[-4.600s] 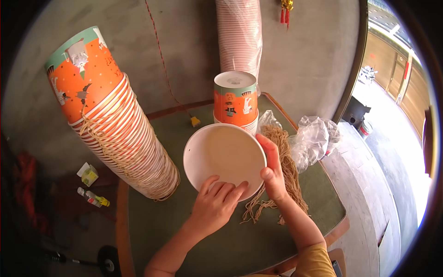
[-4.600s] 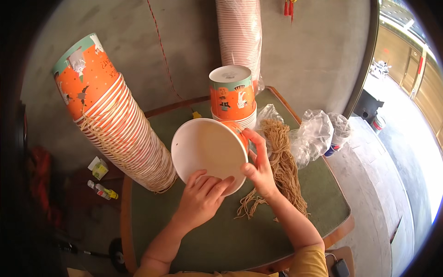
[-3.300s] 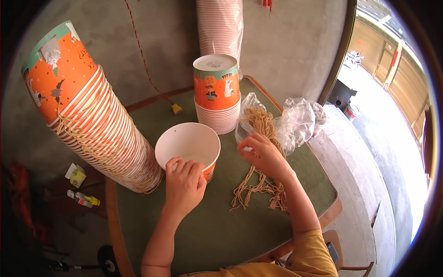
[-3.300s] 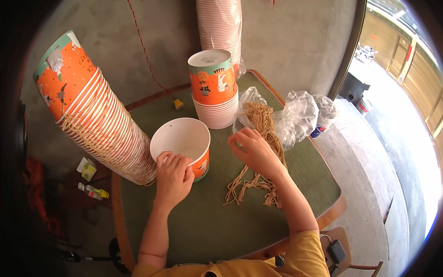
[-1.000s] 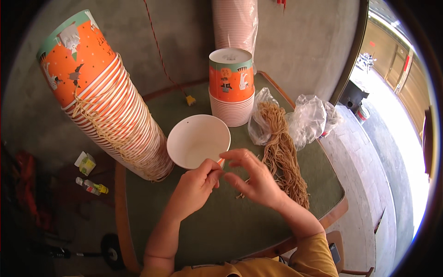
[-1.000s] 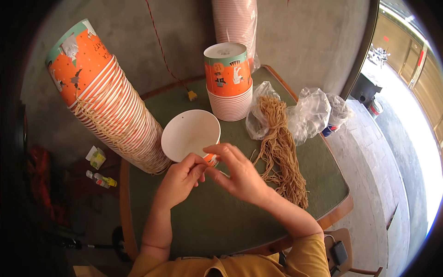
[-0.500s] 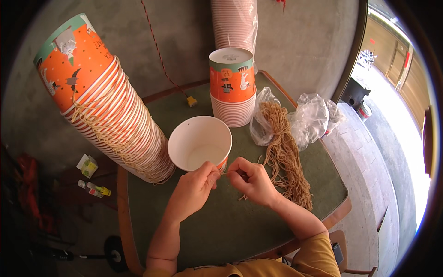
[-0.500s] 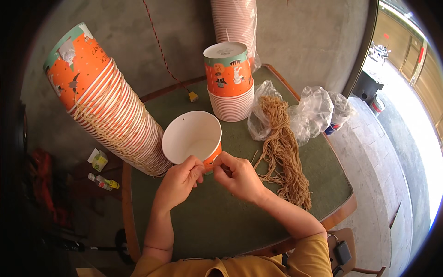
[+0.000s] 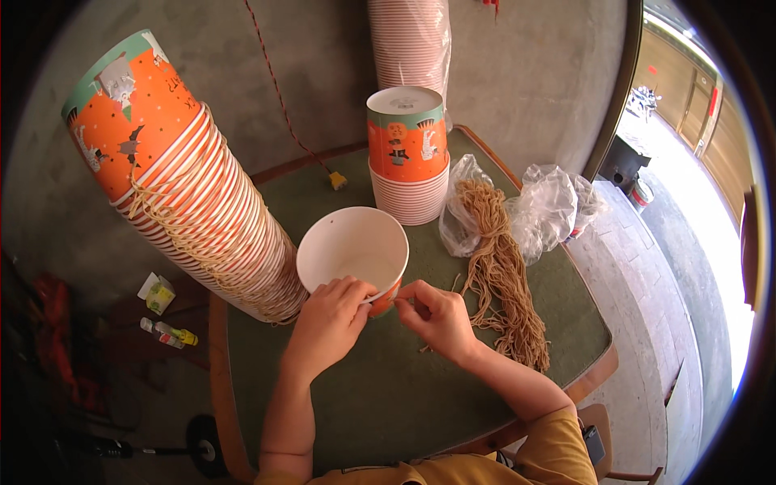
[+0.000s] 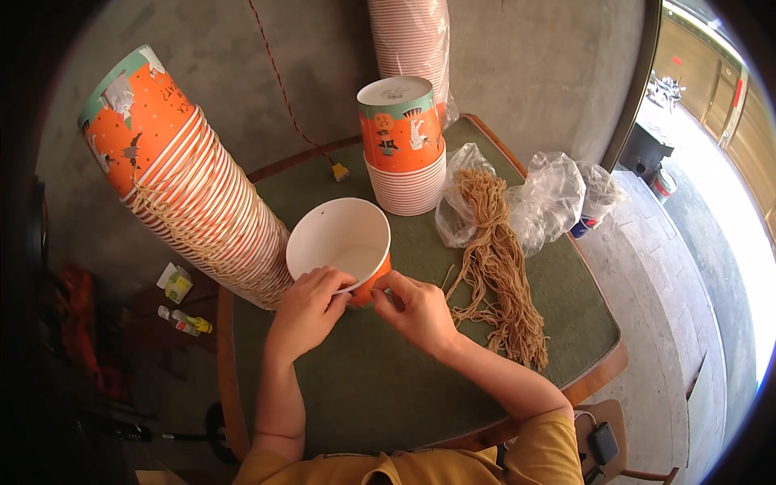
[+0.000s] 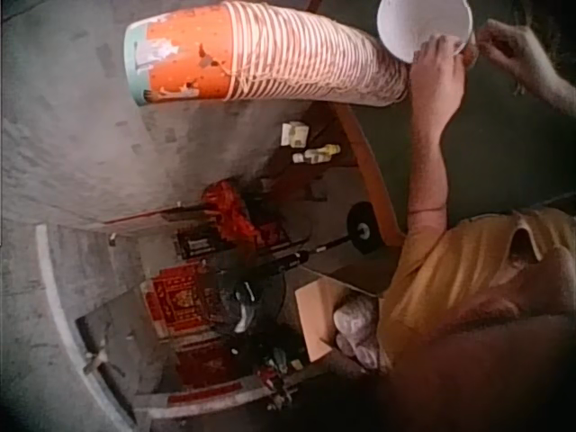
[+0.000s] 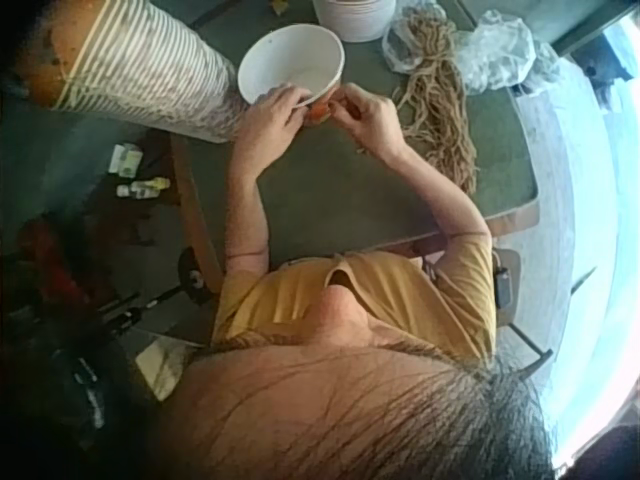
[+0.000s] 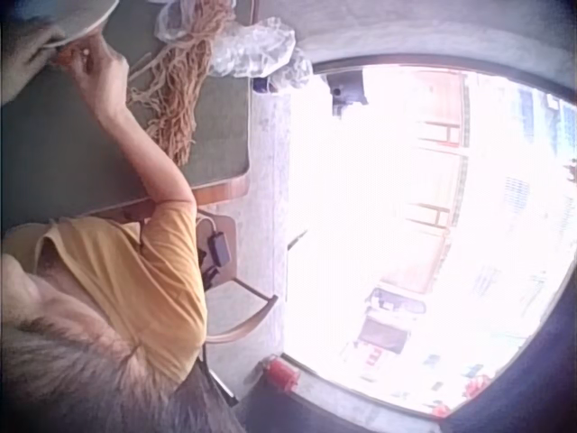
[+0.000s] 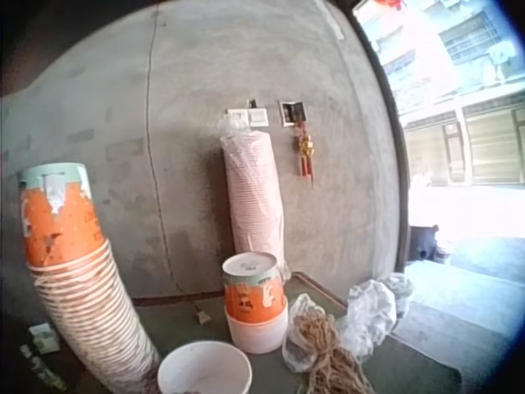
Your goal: The person ties twine around the rim of orange paper cups. They take a cup from a stack, thread the twine through pre-punched holes on opposite sides of the rim, and tie a knot to secure it. The person repeats this process for multiple cups, stacking the finished ones on the table.
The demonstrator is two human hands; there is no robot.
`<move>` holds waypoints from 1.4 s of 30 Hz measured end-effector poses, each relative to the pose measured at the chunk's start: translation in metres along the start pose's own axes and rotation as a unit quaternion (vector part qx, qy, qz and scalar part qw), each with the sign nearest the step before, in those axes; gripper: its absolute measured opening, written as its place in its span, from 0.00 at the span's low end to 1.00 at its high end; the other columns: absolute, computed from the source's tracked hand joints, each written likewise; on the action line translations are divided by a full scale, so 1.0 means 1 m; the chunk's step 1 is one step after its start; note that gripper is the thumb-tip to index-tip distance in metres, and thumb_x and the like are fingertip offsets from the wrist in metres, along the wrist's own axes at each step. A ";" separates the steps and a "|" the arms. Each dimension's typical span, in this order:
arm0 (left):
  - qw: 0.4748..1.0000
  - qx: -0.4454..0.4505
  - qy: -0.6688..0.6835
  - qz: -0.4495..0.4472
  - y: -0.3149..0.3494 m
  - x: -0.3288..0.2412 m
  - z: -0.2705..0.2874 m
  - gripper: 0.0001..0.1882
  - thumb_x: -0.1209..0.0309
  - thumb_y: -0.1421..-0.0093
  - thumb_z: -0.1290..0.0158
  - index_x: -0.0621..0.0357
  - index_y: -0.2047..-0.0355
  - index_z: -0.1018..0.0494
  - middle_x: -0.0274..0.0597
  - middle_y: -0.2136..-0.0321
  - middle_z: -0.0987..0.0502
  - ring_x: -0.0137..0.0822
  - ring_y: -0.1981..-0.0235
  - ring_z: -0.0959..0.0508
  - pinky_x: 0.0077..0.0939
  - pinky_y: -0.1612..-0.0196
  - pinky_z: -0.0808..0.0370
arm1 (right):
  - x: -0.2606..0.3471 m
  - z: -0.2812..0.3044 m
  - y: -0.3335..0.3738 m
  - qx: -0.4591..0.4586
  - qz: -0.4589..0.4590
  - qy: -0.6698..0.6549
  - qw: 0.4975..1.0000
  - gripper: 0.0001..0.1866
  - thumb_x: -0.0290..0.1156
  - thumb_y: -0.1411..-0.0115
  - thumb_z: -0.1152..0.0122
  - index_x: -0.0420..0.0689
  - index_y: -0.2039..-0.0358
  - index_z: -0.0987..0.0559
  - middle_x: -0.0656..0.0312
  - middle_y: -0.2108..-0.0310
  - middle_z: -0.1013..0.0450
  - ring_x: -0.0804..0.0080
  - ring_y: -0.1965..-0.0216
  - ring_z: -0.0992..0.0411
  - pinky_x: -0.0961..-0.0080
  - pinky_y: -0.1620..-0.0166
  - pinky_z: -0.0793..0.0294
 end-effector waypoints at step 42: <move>0.917 0.042 0.368 0.148 0.007 0.014 -0.039 0.03 0.77 0.32 0.53 0.64 0.62 0.30 0.40 0.70 0.24 0.30 0.69 0.24 0.27 0.63 0.26 | 0.039 0.001 0.010 -0.097 0.252 0.189 0.944 0.13 0.20 0.53 0.33 0.44 0.68 0.26 0.64 0.76 0.32 0.68 0.79 0.29 0.71 0.78 0.27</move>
Point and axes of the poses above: each hand's wrist, its own y-axis away from the middle knuckle, its own z-axis out of the back of the hand, x = y × z, the point moved 7 cm from there along -y, towards the middle knuckle
